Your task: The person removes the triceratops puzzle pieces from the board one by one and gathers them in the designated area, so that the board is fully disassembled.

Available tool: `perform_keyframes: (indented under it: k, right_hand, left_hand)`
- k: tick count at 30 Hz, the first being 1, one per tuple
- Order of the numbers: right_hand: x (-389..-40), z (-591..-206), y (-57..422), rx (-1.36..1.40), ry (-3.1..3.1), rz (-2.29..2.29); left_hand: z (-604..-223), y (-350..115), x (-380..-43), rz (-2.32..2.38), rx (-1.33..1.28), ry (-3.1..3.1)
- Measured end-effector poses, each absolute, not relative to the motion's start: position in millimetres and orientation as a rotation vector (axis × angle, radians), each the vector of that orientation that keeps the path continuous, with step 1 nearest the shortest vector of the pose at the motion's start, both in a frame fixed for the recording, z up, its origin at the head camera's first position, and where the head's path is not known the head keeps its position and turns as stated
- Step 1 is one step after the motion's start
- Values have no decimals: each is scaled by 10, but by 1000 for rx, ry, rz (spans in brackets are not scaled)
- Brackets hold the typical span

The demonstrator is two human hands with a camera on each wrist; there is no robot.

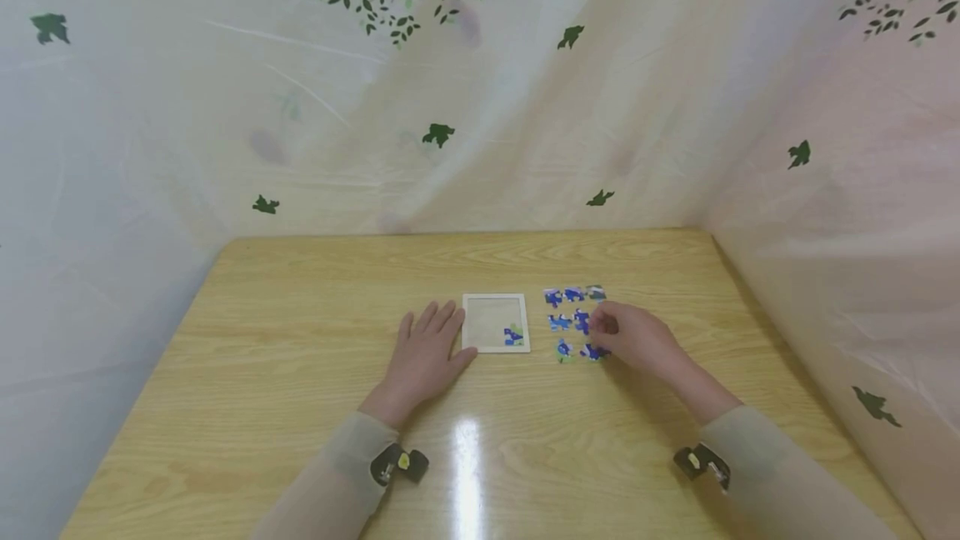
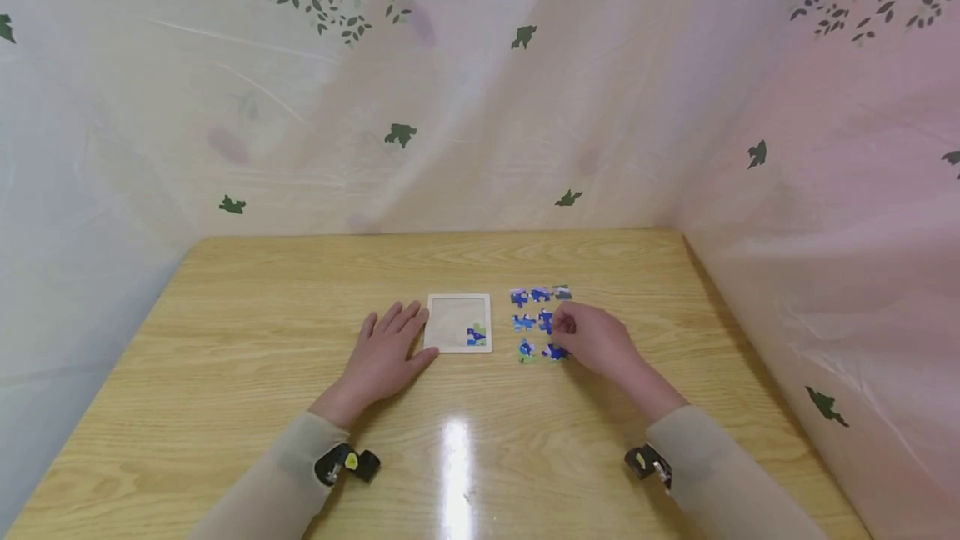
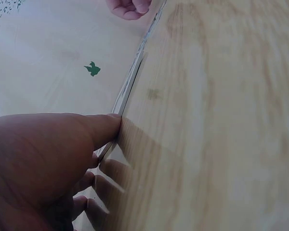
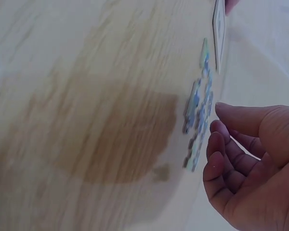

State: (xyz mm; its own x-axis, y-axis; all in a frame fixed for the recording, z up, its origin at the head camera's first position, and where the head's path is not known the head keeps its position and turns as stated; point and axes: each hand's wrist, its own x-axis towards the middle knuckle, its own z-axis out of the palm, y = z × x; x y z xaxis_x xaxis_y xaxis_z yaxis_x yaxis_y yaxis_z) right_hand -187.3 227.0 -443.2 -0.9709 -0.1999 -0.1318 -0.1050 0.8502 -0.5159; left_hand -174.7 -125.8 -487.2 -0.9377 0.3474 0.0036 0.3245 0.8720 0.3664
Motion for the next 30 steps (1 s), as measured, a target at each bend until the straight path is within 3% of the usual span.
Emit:
perform_keyframes:
  k: [18, 30]
  right_hand:
    - [-2024, -4477, 1644, -477, 2763, -903]
    - [-2047, -4483, 1374, -485, 2742, -819]
  left_hand:
    - [-4891, -1264, -1757, 557, 544, 2985]
    - [-4885, -1268, -1763, 553, 553, 2991]
